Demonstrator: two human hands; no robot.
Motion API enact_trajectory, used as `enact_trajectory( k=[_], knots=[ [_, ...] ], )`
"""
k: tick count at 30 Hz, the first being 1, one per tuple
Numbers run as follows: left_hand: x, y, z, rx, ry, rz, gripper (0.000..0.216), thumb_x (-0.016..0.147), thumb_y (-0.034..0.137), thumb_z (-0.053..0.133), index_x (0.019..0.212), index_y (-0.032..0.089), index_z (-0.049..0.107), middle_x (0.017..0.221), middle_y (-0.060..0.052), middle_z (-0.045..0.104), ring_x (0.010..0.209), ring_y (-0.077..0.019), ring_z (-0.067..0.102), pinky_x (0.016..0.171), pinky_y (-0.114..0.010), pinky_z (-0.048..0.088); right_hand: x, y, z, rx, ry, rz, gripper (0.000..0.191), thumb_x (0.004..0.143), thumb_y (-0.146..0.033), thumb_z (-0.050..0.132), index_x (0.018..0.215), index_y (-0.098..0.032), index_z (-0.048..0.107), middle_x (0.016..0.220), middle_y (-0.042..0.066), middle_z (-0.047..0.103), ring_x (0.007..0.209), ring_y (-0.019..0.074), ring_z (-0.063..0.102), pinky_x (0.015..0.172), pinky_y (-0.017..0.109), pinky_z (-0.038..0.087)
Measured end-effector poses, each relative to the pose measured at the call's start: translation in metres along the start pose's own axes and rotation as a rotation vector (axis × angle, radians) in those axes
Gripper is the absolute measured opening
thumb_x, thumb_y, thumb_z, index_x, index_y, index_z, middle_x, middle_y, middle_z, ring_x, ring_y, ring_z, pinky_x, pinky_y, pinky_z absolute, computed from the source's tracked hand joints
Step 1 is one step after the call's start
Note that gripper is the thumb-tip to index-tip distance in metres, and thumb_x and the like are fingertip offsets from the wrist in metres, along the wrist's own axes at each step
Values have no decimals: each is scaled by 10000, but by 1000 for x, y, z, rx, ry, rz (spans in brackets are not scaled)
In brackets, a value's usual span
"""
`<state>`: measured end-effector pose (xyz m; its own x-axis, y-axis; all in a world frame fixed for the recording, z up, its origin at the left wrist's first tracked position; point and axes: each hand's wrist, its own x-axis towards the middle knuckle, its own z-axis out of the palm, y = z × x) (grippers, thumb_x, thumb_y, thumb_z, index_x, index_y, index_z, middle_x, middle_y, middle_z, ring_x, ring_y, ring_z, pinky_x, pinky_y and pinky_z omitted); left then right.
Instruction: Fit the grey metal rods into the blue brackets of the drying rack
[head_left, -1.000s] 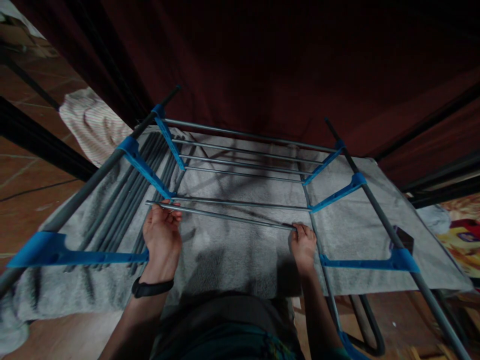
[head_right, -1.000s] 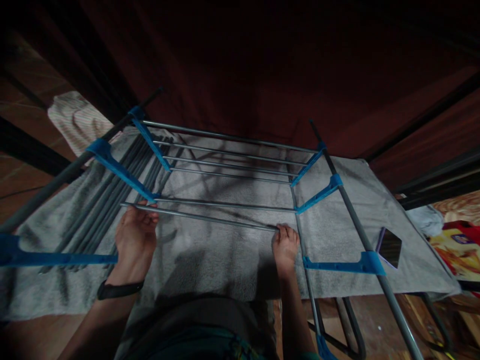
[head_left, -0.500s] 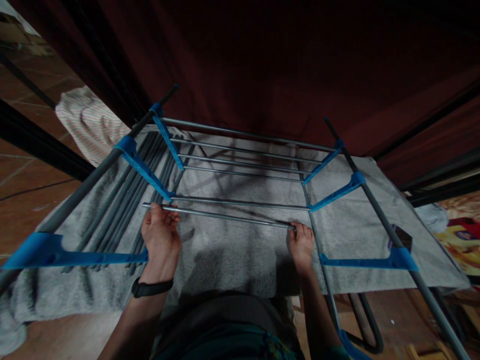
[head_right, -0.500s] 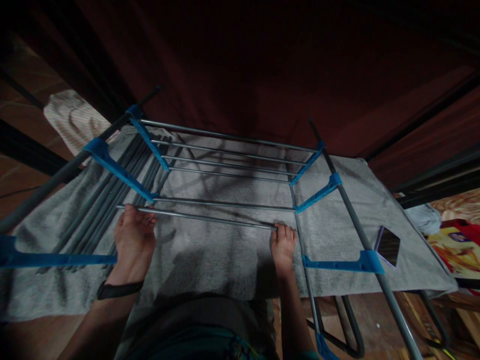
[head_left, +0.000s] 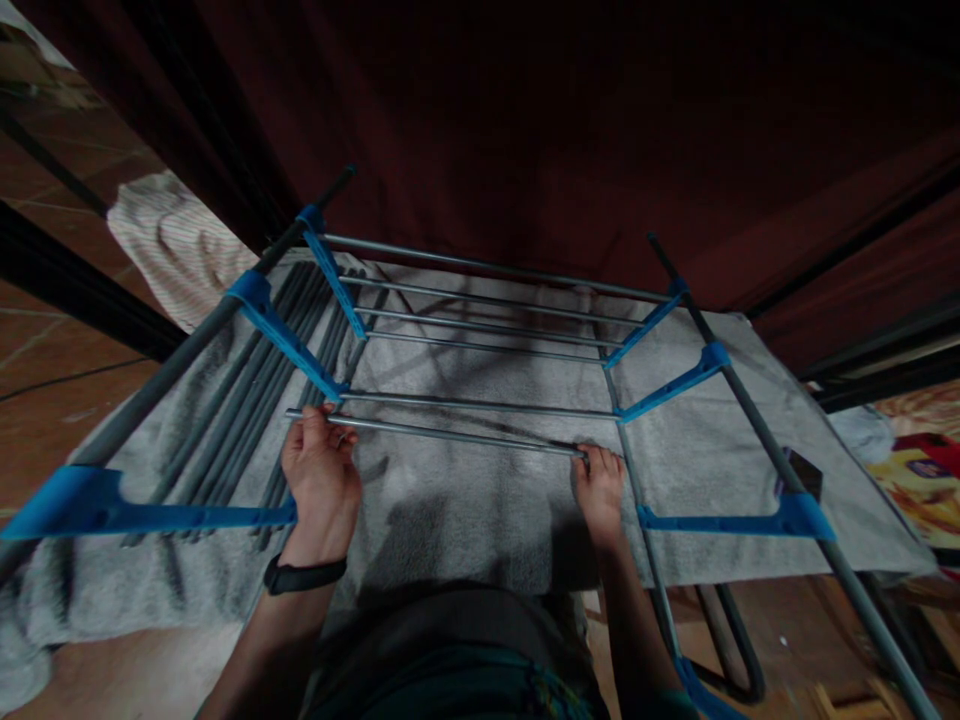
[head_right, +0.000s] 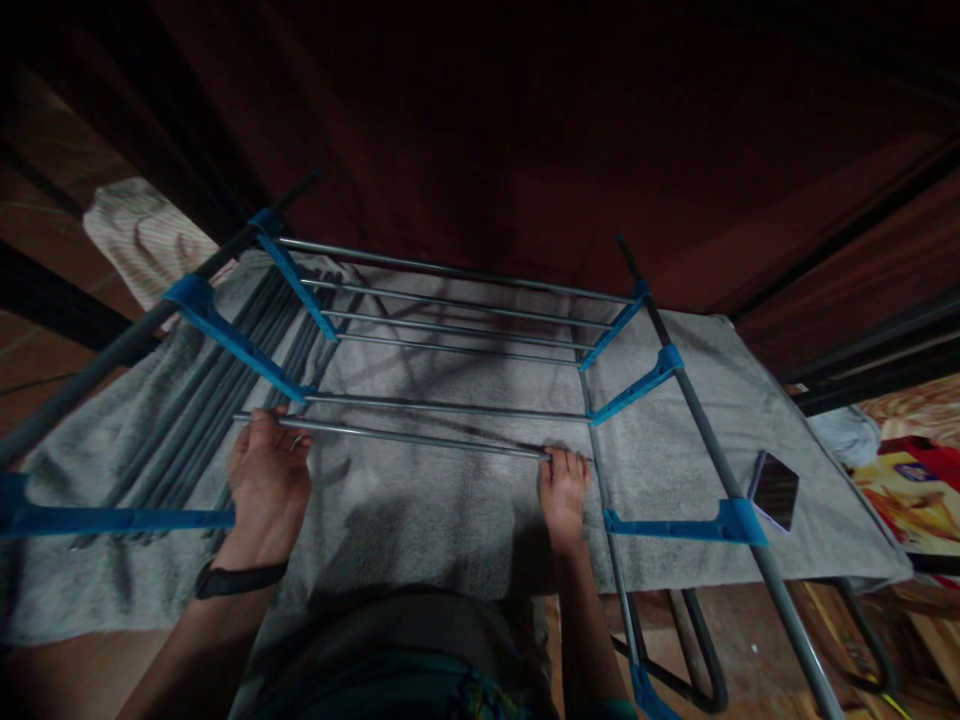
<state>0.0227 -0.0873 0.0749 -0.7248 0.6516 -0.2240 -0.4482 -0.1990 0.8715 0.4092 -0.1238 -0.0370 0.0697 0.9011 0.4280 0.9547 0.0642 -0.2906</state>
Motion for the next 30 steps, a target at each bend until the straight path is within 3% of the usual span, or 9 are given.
enact_trajectory(
  k=[7, 18, 30],
  knots=[
    [-5, -6, 1, 51, -36, -21, 197, 914, 346, 603, 905, 161, 671, 812, -33, 695, 732, -107, 641, 595, -200, 465, 2, -2, -1, 41, -3, 13, 232, 959, -303, 436, 1063, -207, 619, 1024, 97, 690, 1017, 254, 578, 1000, 438, 367],
    [-21, -22, 3, 34, -182, -89, 282, 739, 341, 790, 941, 177, 682, 866, -32, 719, 771, -110, 669, 658, -195, 513, 2, -4, -2, 67, -18, 12, 219, 950, -296, 458, 1055, -209, 628, 1031, 87, 706, 1022, 242, 584, 1015, 429, 347],
    [-46, -41, 10, 142, -306, -272, 406, 603, 335, 865, 918, 160, 676, 861, -37, 716, 722, -133, 665, 735, -291, 538, 4, -6, 2, 80, -42, -21, 271, 964, -311, 433, 1114, -220, 639, 1042, 80, 704, 1047, 234, 578, 1047, 442, 319]
  ],
)
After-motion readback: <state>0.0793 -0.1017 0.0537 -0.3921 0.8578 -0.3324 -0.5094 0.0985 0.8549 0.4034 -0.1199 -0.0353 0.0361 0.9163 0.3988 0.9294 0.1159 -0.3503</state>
